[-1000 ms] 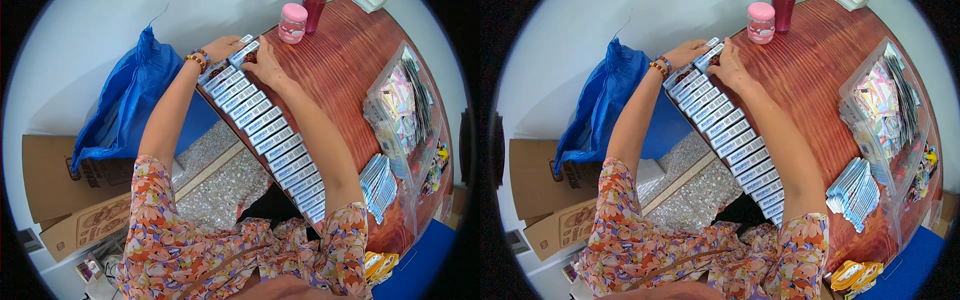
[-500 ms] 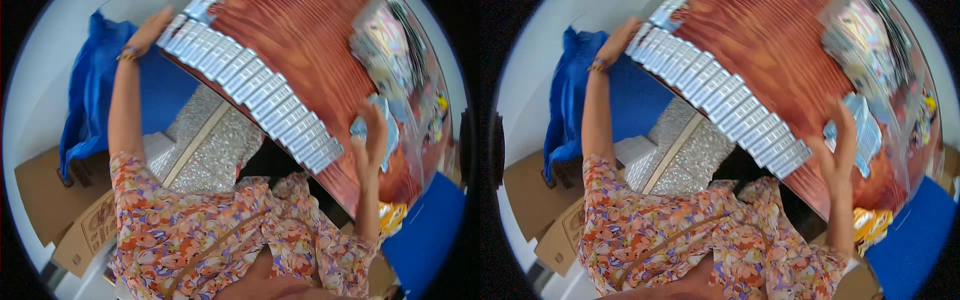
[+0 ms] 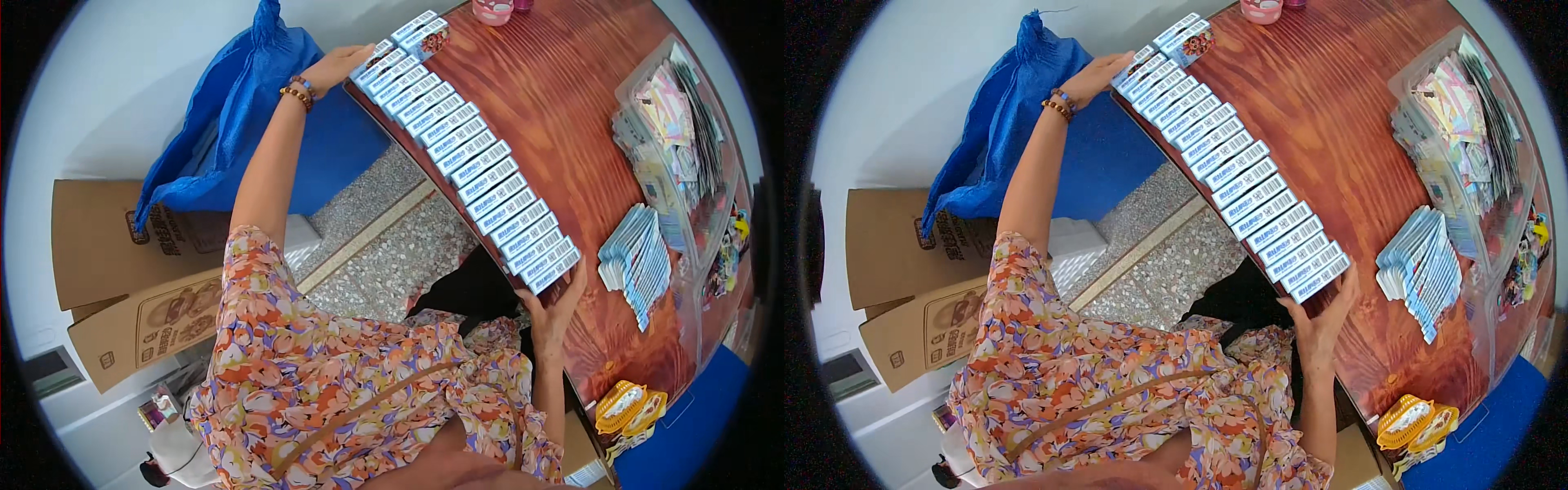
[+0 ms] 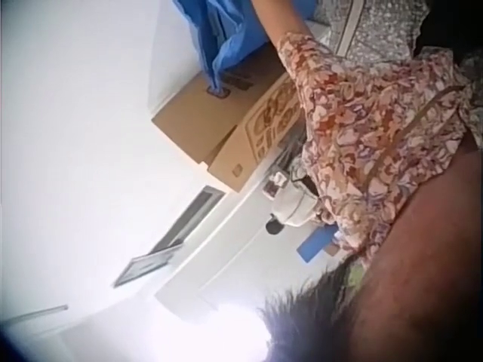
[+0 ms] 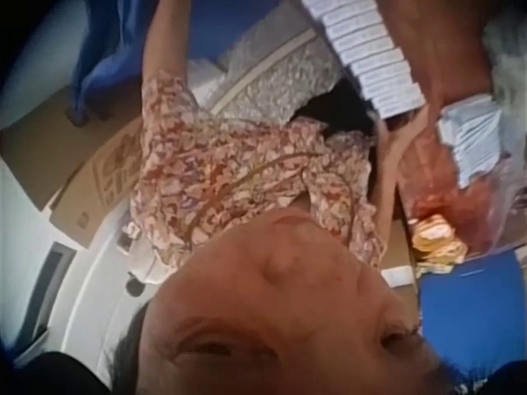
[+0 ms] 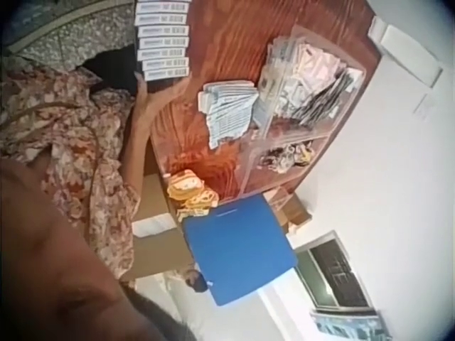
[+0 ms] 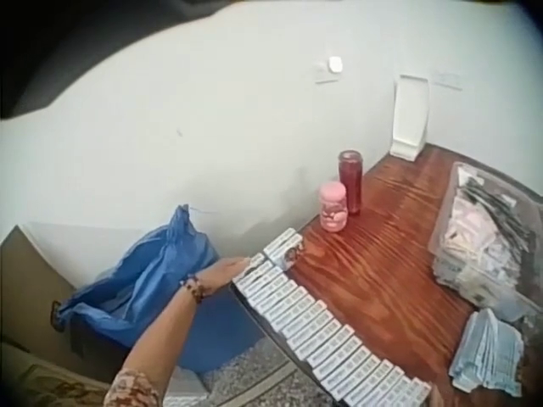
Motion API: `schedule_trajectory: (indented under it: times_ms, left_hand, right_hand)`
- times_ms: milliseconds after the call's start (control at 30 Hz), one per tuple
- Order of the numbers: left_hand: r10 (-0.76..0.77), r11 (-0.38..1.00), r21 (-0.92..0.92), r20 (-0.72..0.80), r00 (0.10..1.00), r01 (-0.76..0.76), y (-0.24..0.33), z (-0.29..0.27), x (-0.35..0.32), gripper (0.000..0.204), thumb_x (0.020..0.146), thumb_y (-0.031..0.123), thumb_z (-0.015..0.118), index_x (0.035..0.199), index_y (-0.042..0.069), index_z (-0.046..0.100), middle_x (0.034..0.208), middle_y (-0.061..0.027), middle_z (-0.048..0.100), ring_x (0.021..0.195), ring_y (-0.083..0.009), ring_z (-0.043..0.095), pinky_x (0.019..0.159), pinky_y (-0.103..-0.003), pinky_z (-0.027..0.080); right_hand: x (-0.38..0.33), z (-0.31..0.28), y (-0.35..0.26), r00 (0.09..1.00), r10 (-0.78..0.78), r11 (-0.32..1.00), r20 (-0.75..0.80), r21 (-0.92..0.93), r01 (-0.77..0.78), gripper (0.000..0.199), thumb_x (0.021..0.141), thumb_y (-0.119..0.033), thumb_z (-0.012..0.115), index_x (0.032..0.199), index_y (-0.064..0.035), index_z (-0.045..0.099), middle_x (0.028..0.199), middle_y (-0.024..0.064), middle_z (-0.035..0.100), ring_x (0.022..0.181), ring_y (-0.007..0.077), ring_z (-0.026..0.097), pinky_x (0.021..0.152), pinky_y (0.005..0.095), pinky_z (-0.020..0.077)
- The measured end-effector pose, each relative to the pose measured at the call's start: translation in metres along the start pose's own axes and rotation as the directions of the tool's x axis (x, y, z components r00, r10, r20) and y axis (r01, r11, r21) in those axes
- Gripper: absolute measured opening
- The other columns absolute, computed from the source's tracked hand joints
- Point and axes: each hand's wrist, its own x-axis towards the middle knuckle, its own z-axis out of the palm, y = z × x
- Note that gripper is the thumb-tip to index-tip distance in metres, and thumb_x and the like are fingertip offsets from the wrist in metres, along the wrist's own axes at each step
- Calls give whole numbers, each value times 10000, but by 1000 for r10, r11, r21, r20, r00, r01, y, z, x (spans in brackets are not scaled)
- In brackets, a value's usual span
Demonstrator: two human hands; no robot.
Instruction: Packaging small toys into individual boxes and organizing them.
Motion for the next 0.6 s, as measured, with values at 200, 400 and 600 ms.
schedule_trajectory:
  times_ms: [200,400,600]
  left_hand:
    - [-54,998,38,11,999,53,30,8,-20,697,981,618,515,1459,110,523,1358,-115,602,1273,-237,526,1068,-500,412]
    - [-153,982,110,-31,988,156,36,9,-22,703,962,645,523,1456,146,530,1356,-104,592,1287,-251,496,1068,-550,383]
    - [-147,988,27,-117,982,151,22,17,-19,664,975,603,545,1442,131,544,1303,-76,616,1221,-212,527,1058,-501,401]
  right_hand:
    - [17,-2,4,995,-101,992,-9,-79,100,1132,702,-253,910,1542,29,206,1510,187,295,1391,325,381,1159,431,352]
    - [26,-2,11,995,-96,995,-4,3,96,1126,649,-125,917,1529,8,228,1506,228,319,1382,388,359,1169,454,311]
    - [21,-6,19,999,-53,997,0,47,53,1195,612,-87,924,1547,9,186,1530,233,308,1418,387,328,1185,447,294]
